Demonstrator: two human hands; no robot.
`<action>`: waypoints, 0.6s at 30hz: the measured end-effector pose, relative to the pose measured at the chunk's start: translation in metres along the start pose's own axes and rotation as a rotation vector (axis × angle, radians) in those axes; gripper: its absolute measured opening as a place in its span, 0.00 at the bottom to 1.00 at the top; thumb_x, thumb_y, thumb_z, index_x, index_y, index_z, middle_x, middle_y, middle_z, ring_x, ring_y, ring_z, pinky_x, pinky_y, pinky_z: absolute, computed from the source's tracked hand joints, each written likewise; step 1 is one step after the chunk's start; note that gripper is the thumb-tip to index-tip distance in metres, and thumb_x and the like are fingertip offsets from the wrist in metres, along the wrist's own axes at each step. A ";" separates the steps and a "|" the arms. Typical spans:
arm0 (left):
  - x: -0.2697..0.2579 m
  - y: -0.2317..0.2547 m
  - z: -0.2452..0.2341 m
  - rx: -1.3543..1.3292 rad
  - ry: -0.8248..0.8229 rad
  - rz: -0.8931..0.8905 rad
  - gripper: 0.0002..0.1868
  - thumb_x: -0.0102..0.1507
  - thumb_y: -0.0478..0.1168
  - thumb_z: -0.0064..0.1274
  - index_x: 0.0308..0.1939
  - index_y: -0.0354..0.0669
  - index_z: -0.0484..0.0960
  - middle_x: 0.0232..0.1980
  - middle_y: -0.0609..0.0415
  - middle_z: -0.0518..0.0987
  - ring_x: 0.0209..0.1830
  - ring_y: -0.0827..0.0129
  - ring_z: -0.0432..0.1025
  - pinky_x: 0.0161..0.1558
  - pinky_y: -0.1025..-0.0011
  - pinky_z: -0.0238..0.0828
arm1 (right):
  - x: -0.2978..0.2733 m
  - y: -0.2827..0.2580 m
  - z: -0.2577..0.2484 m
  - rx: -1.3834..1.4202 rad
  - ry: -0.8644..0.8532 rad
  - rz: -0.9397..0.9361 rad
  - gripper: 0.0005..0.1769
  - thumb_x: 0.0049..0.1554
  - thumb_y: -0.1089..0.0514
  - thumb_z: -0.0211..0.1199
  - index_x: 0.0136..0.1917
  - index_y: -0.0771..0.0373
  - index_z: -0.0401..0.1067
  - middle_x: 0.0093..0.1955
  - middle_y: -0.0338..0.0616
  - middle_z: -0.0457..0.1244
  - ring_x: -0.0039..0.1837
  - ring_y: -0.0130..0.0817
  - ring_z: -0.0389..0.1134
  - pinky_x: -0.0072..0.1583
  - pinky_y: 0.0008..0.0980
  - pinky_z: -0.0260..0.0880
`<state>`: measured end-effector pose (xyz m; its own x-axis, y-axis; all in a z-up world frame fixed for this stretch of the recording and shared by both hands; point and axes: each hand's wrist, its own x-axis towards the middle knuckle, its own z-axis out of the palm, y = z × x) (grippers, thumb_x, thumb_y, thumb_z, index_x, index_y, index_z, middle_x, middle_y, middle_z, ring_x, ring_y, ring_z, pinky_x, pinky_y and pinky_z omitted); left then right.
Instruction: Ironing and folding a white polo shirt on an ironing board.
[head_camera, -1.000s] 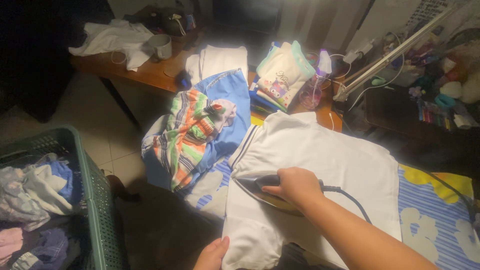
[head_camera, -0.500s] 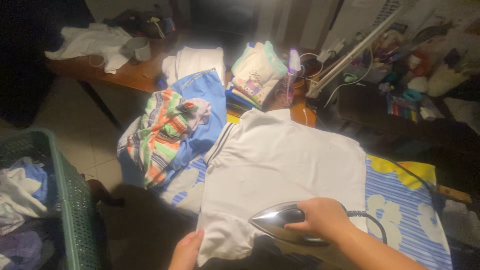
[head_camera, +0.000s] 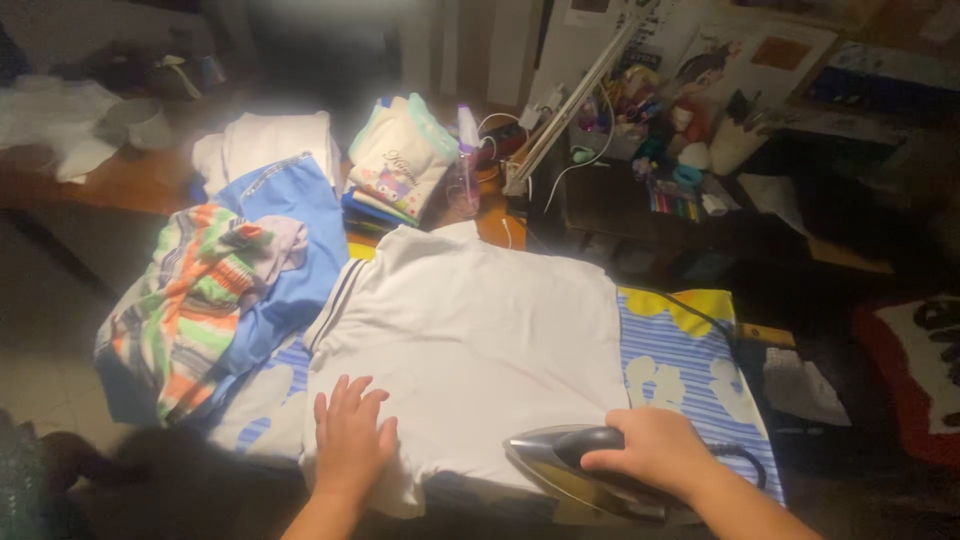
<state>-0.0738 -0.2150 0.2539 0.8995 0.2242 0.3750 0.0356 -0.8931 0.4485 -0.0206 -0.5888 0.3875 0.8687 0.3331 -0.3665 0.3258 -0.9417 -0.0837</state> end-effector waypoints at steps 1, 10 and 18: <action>0.009 -0.010 0.014 -0.009 0.000 0.016 0.22 0.50 0.41 0.61 0.50 0.47 0.81 0.65 0.49 0.73 0.71 0.48 0.59 0.70 0.45 0.46 | 0.003 -0.005 -0.003 0.002 0.009 0.016 0.35 0.40 0.23 0.69 0.43 0.54 0.78 0.40 0.46 0.70 0.50 0.48 0.71 0.51 0.44 0.70; 0.062 -0.051 0.065 -0.065 -0.392 0.384 0.35 0.61 0.49 0.52 0.70 0.40 0.65 0.76 0.45 0.61 0.78 0.47 0.51 0.71 0.47 0.45 | 0.058 -0.114 0.031 0.405 0.282 0.138 0.23 0.57 0.43 0.59 0.66 0.34 0.75 0.43 0.51 0.69 0.50 0.54 0.70 0.52 0.49 0.69; 0.064 -0.068 0.094 0.056 -0.642 0.375 0.49 0.60 0.62 0.51 0.78 0.45 0.51 0.82 0.44 0.46 0.82 0.48 0.41 0.71 0.44 0.33 | 0.013 -0.024 0.068 0.457 0.378 0.877 0.24 0.59 0.41 0.53 0.69 0.35 0.70 0.52 0.55 0.72 0.58 0.57 0.72 0.59 0.48 0.72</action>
<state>0.0221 -0.1769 0.1710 0.9326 -0.3557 -0.0609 -0.3166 -0.8874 0.3352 -0.0430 -0.5651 0.3215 0.8174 -0.5527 -0.1625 -0.5746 -0.7617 -0.2994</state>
